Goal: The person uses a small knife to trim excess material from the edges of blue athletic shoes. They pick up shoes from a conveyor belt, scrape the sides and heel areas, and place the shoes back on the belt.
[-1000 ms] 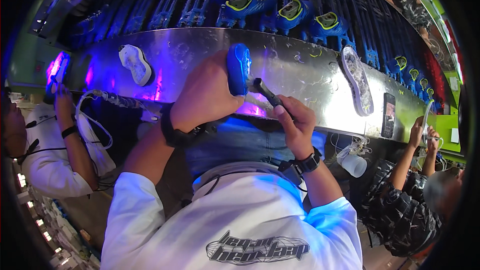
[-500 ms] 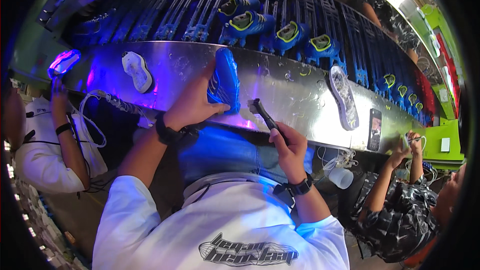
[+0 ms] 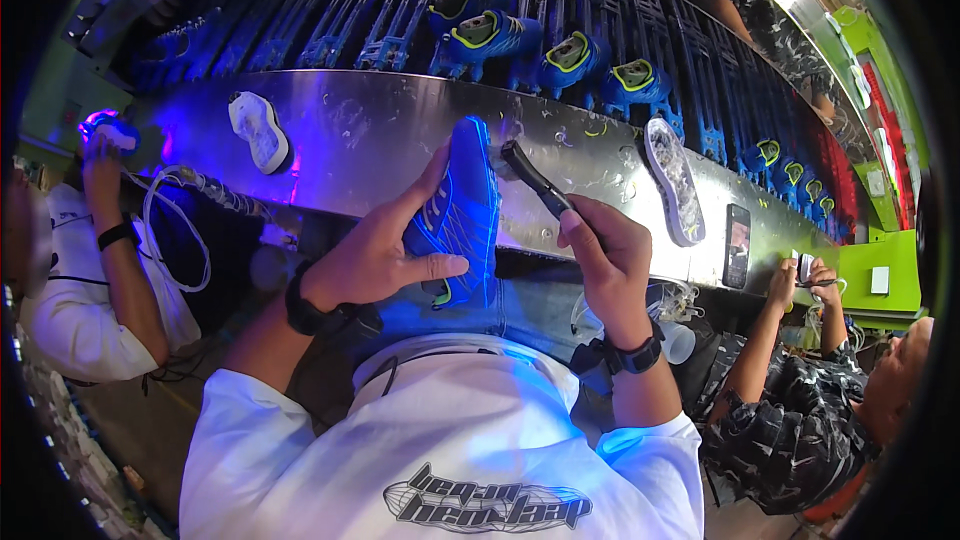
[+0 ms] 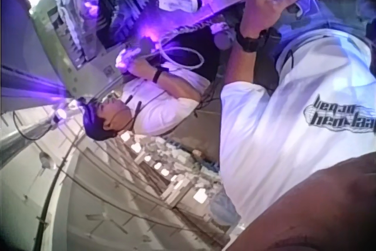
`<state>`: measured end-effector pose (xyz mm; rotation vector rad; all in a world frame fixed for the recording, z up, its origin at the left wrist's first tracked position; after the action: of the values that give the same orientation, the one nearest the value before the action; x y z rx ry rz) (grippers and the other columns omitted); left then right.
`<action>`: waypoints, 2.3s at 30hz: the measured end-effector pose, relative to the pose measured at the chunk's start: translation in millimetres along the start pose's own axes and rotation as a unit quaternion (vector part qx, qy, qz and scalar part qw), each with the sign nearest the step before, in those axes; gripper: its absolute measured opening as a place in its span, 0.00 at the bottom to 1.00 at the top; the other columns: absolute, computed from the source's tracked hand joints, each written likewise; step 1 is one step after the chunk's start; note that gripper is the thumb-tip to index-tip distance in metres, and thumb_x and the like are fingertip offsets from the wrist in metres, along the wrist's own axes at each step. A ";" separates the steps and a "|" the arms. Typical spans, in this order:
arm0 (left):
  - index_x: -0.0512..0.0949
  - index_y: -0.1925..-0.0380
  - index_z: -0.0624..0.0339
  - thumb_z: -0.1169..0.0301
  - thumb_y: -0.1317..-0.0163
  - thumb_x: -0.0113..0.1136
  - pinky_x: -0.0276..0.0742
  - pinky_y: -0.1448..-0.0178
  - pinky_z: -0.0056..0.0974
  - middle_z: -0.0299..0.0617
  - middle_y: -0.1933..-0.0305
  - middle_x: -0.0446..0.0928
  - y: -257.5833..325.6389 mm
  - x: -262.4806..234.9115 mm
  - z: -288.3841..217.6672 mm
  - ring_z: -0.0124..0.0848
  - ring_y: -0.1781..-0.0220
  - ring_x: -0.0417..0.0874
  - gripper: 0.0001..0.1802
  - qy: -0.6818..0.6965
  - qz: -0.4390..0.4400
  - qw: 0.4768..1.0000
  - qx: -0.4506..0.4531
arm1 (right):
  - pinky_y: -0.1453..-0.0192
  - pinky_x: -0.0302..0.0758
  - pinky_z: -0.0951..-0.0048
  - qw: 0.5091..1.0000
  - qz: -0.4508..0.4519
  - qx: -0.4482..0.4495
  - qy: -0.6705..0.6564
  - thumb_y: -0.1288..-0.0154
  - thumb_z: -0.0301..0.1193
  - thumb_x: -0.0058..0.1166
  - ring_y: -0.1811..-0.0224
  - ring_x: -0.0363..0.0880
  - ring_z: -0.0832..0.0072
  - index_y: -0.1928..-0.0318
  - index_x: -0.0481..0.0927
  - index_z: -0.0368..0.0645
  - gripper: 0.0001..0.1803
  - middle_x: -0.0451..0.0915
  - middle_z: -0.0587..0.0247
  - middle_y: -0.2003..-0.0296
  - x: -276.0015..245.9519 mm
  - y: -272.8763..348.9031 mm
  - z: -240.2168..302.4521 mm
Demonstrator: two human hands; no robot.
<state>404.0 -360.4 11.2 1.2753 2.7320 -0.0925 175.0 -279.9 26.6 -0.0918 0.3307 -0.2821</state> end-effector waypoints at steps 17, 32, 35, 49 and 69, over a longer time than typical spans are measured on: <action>0.43 0.18 0.64 0.68 0.36 0.73 0.64 0.23 0.38 0.42 0.23 0.63 -6.3 -0.4 -11.4 0.28 0.28 0.67 0.57 0.106 0.002 0.993 -0.051 | 0.76 0.62 0.73 0.988 -0.028 -0.100 0.116 0.31 0.26 0.61 0.81 0.69 0.74 0.54 0.85 0.33 0.09 0.76 0.58 0.76 1.1 19.1 16.7; 0.53 0.19 0.61 0.69 0.34 0.70 0.75 0.32 0.34 0.39 0.34 0.76 -17.2 -27.7 -4.3 0.27 0.38 0.78 0.48 0.167 -0.064 0.980 -0.082 | 0.72 0.68 0.72 0.995 0.078 -0.037 0.056 0.34 0.26 0.63 0.78 0.74 0.72 0.55 0.86 0.30 0.11 0.79 0.54 0.75 -3.7 24.1 11.0; 0.56 0.21 0.63 0.71 0.34 0.67 0.75 0.32 0.37 0.42 0.33 0.75 -20.0 -30.5 -6.7 0.29 0.36 0.79 0.45 0.187 -0.071 0.974 -0.103 | 0.72 0.67 0.72 0.992 0.091 -0.041 0.071 0.34 0.26 0.63 0.78 0.74 0.72 0.56 0.86 0.30 0.11 0.79 0.54 0.76 -7.8 23.2 14.5; 0.65 0.25 0.57 0.61 0.25 0.58 0.86 0.61 0.28 0.35 0.45 0.84 -29.5 -29.4 4.3 0.20 0.58 0.88 0.32 0.263 -0.097 0.936 -0.213 | 0.76 0.65 0.75 0.982 0.062 -0.125 0.131 0.38 0.23 0.63 0.81 0.71 0.77 0.55 0.86 0.31 0.11 0.79 0.58 0.76 -28.5 4.4 47.0; 0.65 0.29 0.46 0.53 0.19 0.42 0.73 0.74 0.26 0.47 0.59 0.84 -8.8 15.4 1.4 0.29 0.73 0.82 0.24 0.317 -0.009 0.917 -0.244 | 0.74 0.74 0.72 0.934 0.030 -0.311 0.173 0.47 0.25 0.66 0.78 0.78 0.71 0.56 0.89 0.37 0.16 0.86 0.57 0.71 -55.3 -29.6 57.2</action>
<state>387.6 -354.5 7.7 1.2771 2.9422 1.1126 136.2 -289.9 101.5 -0.6620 0.7665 -0.1207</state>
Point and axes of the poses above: each hand's wrist, its own y-axis away from the middle knuckle, its own x-axis out of the palm, z = x × y, the point moved 6 cm from there along -y, towards the middle knuckle
